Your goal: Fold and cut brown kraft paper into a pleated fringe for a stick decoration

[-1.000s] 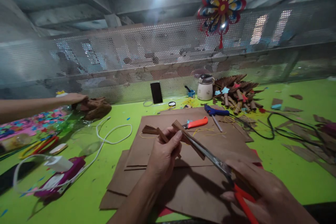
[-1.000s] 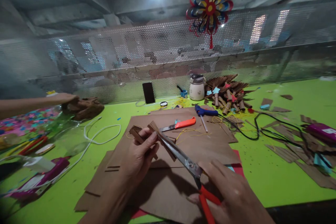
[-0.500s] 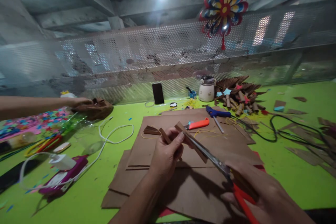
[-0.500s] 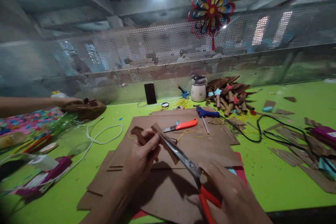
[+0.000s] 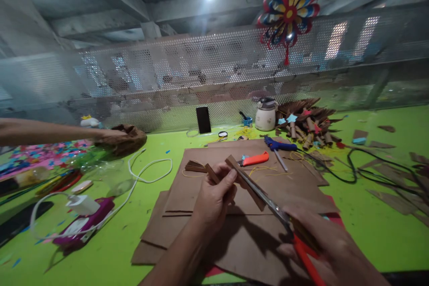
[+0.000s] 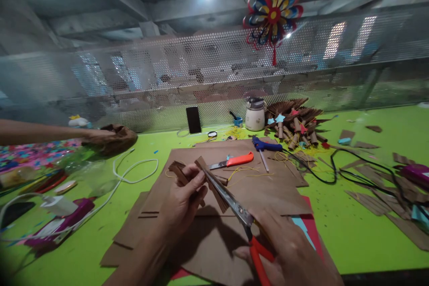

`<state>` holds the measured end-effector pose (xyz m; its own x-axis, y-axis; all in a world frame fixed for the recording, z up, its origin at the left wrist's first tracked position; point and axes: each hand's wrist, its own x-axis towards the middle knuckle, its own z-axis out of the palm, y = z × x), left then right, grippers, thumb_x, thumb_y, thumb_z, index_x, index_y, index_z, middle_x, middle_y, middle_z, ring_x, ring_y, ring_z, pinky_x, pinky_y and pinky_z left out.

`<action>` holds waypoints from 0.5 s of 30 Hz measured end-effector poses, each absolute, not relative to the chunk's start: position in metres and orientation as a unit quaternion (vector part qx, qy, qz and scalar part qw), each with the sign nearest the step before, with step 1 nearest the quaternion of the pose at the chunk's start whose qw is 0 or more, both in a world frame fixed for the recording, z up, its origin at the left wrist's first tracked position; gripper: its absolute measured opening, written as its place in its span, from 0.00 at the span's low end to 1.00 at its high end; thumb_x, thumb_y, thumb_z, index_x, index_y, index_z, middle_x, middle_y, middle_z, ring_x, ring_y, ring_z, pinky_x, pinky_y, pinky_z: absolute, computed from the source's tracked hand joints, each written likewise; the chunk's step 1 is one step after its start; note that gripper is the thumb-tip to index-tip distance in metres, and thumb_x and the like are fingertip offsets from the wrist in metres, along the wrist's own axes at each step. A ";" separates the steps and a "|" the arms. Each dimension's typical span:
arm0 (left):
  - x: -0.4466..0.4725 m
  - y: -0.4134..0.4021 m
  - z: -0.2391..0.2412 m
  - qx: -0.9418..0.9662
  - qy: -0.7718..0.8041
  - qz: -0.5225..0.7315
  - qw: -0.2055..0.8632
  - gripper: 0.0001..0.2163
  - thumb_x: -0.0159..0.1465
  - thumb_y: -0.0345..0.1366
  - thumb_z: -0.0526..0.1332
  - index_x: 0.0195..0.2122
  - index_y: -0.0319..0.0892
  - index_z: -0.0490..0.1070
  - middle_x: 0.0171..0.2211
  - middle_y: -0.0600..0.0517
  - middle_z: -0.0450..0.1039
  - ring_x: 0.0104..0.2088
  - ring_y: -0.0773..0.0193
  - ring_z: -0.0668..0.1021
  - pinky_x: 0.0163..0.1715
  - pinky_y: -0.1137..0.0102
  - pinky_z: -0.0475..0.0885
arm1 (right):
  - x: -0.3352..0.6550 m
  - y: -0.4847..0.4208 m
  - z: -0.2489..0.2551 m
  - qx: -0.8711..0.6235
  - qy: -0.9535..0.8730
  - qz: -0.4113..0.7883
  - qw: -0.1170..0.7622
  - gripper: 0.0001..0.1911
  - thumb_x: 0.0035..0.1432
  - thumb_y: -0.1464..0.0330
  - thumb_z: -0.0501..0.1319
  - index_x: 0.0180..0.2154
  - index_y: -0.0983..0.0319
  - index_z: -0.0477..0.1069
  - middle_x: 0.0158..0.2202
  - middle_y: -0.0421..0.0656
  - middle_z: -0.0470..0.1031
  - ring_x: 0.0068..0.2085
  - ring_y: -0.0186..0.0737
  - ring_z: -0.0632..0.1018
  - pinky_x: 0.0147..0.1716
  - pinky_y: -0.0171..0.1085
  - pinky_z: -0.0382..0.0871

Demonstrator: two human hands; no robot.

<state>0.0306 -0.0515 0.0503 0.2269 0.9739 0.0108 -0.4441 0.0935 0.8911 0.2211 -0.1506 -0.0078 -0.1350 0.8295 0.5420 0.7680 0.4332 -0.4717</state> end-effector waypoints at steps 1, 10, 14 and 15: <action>0.031 -0.052 0.051 0.412 0.319 0.531 0.669 0.12 0.47 0.37 0.72 0.26 0.40 0.69 0.21 0.58 0.68 0.16 0.78 0.62 0.17 0.80 0.54 | 0.220 -0.151 -0.009 -0.528 -0.752 0.044 0.393 0.16 0.55 0.63 0.61 0.46 0.57 0.66 0.33 0.40 0.76 0.32 0.38 0.78 0.31 0.32 0.73; 0.030 -0.052 0.049 0.423 0.280 0.532 0.678 0.10 0.53 0.36 0.69 0.27 0.40 0.67 0.20 0.59 0.66 0.15 0.79 0.59 0.15 0.81 0.50 | 0.216 -0.151 -0.006 -0.523 -0.758 0.027 0.389 0.16 0.54 0.62 0.63 0.45 0.57 0.69 0.33 0.41 0.78 0.32 0.39 0.79 0.29 0.32 0.73; 0.030 -0.054 0.047 0.425 0.290 0.531 0.673 0.10 0.54 0.36 0.68 0.27 0.40 0.66 0.21 0.58 0.67 0.16 0.79 0.60 0.17 0.82 0.53 | 0.214 -0.149 0.001 -0.553 -0.756 0.041 0.348 0.16 0.54 0.61 0.62 0.45 0.57 0.69 0.33 0.41 0.78 0.33 0.39 0.79 0.29 0.31 0.74; 0.030 -0.054 0.047 0.424 0.292 0.531 0.673 0.10 0.54 0.36 0.68 0.28 0.40 0.66 0.21 0.58 0.67 0.16 0.79 0.61 0.17 0.82 0.54 | 0.213 -0.148 0.002 -0.557 -0.756 0.043 0.340 0.16 0.54 0.61 0.62 0.45 0.57 0.68 0.34 0.41 0.78 0.33 0.39 0.80 0.29 0.31 0.74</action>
<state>0.0297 -0.0542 0.0465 0.2653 0.9624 0.0587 -0.4676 0.0752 0.8808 0.2130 -0.1484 0.0024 -0.1476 0.8722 0.4663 0.8142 0.3748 -0.4434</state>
